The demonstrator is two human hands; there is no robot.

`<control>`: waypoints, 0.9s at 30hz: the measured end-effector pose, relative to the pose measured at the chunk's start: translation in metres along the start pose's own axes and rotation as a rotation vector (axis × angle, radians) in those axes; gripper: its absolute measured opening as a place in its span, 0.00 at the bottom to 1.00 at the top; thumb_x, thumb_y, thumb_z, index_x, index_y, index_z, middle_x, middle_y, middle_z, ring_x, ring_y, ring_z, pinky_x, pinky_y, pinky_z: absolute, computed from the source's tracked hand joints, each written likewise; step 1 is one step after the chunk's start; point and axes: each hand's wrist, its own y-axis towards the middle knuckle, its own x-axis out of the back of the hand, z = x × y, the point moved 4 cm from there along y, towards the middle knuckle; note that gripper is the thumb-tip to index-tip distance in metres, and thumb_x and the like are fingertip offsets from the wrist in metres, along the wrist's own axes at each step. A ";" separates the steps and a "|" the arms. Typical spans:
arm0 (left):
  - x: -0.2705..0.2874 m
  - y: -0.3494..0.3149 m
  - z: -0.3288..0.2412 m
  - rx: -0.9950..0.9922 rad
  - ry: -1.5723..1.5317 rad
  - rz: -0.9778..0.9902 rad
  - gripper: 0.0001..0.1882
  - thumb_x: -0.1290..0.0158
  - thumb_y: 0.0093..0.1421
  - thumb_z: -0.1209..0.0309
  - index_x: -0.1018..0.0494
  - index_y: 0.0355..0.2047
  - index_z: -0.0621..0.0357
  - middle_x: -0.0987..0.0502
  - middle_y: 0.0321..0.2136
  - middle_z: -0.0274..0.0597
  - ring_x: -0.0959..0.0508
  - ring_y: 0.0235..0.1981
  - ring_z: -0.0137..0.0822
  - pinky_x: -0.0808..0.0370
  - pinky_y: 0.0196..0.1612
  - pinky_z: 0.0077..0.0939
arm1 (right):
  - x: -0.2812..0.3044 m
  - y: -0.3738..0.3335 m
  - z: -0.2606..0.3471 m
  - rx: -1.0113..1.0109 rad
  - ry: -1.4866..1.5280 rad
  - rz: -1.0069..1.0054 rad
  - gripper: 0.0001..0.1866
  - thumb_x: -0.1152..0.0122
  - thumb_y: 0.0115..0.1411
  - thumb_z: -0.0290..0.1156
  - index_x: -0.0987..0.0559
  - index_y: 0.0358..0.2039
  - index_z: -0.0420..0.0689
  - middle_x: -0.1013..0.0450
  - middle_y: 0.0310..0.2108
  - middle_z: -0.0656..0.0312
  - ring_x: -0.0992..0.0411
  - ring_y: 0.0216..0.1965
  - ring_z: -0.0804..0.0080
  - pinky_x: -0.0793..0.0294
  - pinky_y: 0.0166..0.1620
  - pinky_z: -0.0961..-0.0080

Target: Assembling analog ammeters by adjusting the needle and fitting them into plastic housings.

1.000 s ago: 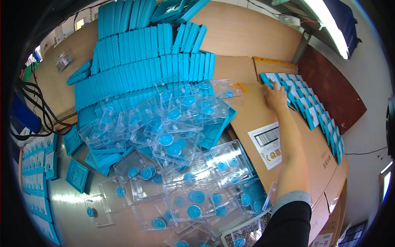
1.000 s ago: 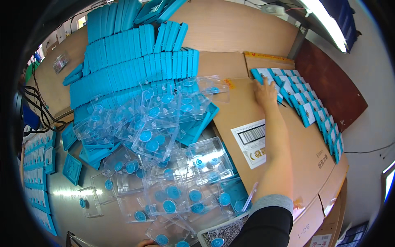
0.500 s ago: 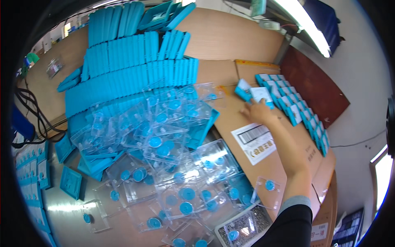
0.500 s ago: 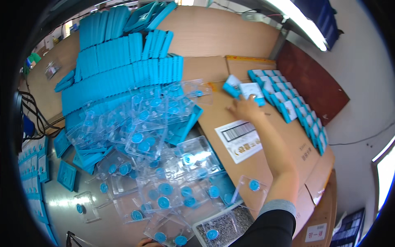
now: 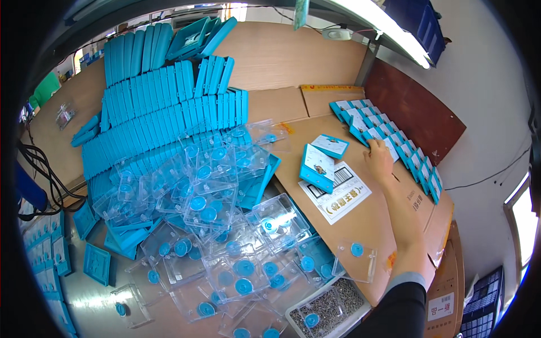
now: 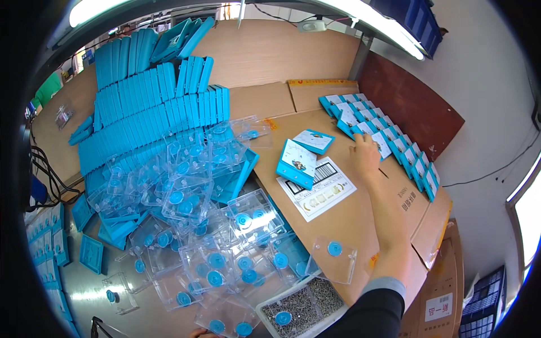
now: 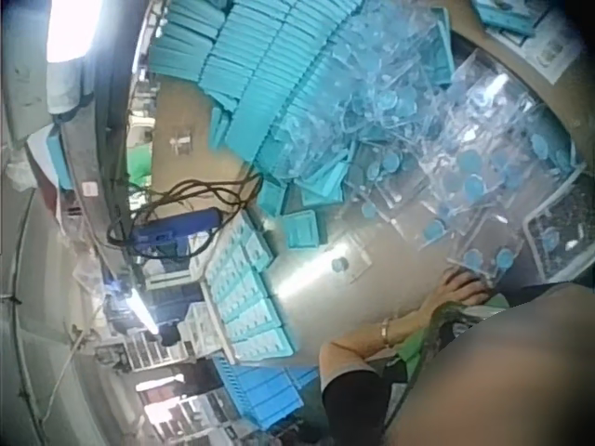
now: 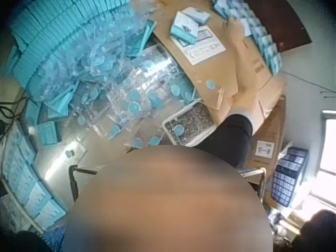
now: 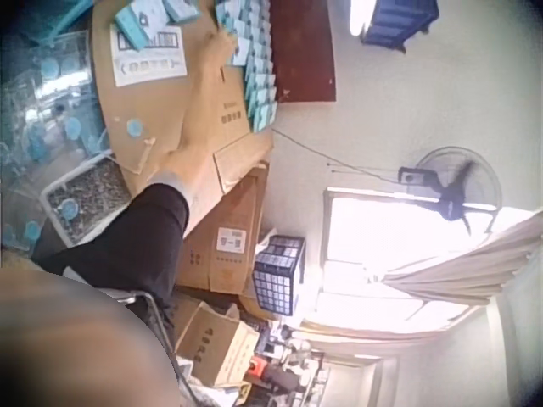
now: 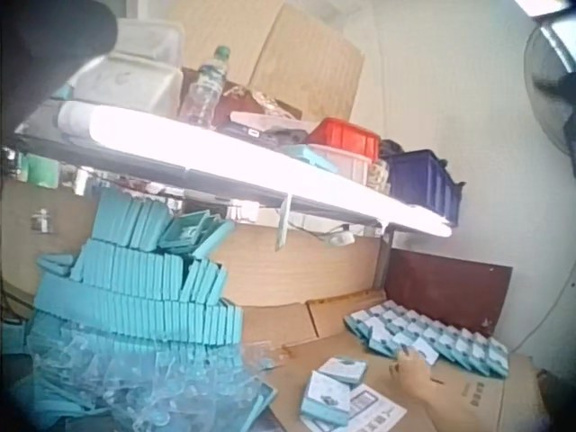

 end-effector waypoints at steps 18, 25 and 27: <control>0.002 0.003 -0.005 0.020 0.030 0.011 0.19 0.50 0.49 0.63 0.26 0.43 0.53 0.28 0.45 0.40 0.31 0.48 0.42 0.43 0.55 0.51 | -0.030 -0.008 0.026 0.139 -0.405 0.343 0.07 0.55 0.58 0.29 0.30 0.34 0.40 0.24 0.23 0.53 0.22 0.25 0.60 0.23 0.27 0.64; -0.001 0.001 -0.006 0.014 -0.016 -0.012 0.18 0.44 0.49 0.66 0.28 0.42 0.52 0.30 0.46 0.39 0.34 0.51 0.44 0.44 0.56 0.51 | 0.066 -0.075 0.074 0.256 -0.328 0.400 0.09 0.50 0.54 0.27 0.32 0.36 0.37 0.25 0.20 0.56 0.23 0.22 0.64 0.25 0.23 0.69; 0.006 0.004 -0.008 0.003 -0.028 0.024 0.19 0.44 0.50 0.66 0.29 0.44 0.52 0.30 0.48 0.40 0.35 0.52 0.45 0.44 0.56 0.52 | 0.087 -0.093 0.081 0.254 -0.266 0.391 0.09 0.50 0.54 0.26 0.32 0.36 0.37 0.25 0.20 0.57 0.23 0.22 0.63 0.25 0.23 0.69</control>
